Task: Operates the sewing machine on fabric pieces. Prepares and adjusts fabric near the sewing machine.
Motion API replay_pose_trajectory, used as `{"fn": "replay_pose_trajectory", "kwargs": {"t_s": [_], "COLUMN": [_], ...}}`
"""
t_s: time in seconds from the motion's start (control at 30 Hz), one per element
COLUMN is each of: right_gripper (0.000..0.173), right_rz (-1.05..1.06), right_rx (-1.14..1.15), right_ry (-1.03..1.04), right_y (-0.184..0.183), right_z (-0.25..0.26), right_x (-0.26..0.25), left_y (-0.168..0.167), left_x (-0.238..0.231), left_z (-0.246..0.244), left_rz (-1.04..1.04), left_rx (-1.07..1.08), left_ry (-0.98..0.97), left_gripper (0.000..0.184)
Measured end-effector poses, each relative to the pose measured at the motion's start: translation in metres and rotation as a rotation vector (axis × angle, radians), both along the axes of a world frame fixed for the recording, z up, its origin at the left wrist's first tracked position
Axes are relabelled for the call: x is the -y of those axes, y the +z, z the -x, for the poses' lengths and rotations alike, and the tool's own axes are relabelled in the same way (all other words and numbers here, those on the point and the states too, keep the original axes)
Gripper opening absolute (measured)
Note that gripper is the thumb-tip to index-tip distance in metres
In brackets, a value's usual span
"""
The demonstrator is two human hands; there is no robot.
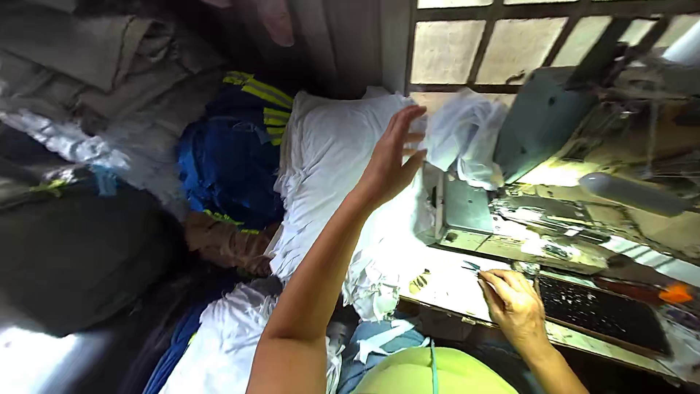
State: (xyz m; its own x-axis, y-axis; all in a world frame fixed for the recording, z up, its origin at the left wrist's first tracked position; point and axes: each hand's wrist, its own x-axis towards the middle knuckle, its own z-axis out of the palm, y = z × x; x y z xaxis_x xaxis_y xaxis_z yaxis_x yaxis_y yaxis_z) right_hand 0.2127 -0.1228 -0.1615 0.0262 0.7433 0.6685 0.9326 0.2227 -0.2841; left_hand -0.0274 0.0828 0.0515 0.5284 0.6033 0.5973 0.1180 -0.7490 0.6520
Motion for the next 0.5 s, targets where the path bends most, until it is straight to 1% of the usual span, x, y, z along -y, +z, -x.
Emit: {"fn": "replay_pose_trajectory", "kwargs": {"t_s": [0.03, 0.1, 0.13, 0.2, 0.27, 0.3, 0.33, 0.37, 0.43, 0.47, 0.5], "right_gripper": [0.031, 0.033, 0.033, 0.028, 0.025, 0.024, 0.024, 0.023, 0.022, 0.023, 0.024], "right_rz": [-0.001, 0.013, 0.018, 0.017, 0.022, 0.03, 0.041, 0.054, 0.083, 0.087, 0.083], "right_rx": [0.004, 0.001, -0.007, -0.039, -0.063, -0.073, -0.075, -0.069, -0.048, -0.041, -0.036], "right_ry": [0.009, 0.051, 0.09, 0.226, 0.405, 0.489, 0.557, 0.609, 0.656, 0.657, 0.647], "right_y": [0.0, 0.002, 0.004, 0.013, 0.025, 0.028, 0.03, 0.032, 0.032, 0.029, 0.024], "right_z": [0.0, 0.002, 0.006, 0.021, 0.046, 0.059, 0.073, 0.087, 0.111, 0.12, 0.126], "right_x": [0.0, 0.0, -0.002, -0.011, -0.026, -0.035, -0.045, -0.053, -0.063, -0.065, -0.066], "left_y": [-0.013, -0.047, -0.071, -0.127, -0.181, -0.205, -0.226, -0.244, -0.273, -0.281, -0.288], "left_x": [0.012, 0.042, 0.056, 0.083, 0.108, 0.118, 0.128, 0.133, 0.134, 0.13, 0.122], "left_z": [0.029, 0.101, 0.141, 0.215, 0.268, 0.282, 0.286, 0.283, 0.254, 0.231, 0.206], "left_rz": [-0.041, -0.074, -0.056, 0.016, 0.118, 0.217, 0.367, 0.533, 0.796, 0.939, 1.129], "left_rx": [-0.004, 0.009, 0.065, 0.281, 0.484, 0.525, 0.517, 0.479, 0.374, 0.34, 0.38], "left_ry": [0.04, 0.236, 0.381, 0.729, 1.054, 1.166, 1.213, 1.198, 1.07, 0.997, 0.921], "left_gripper": [0.053, 0.042, 0.037, 0.032, 0.034, 0.034, 0.036, 0.037, 0.039, 0.04, 0.041]}}
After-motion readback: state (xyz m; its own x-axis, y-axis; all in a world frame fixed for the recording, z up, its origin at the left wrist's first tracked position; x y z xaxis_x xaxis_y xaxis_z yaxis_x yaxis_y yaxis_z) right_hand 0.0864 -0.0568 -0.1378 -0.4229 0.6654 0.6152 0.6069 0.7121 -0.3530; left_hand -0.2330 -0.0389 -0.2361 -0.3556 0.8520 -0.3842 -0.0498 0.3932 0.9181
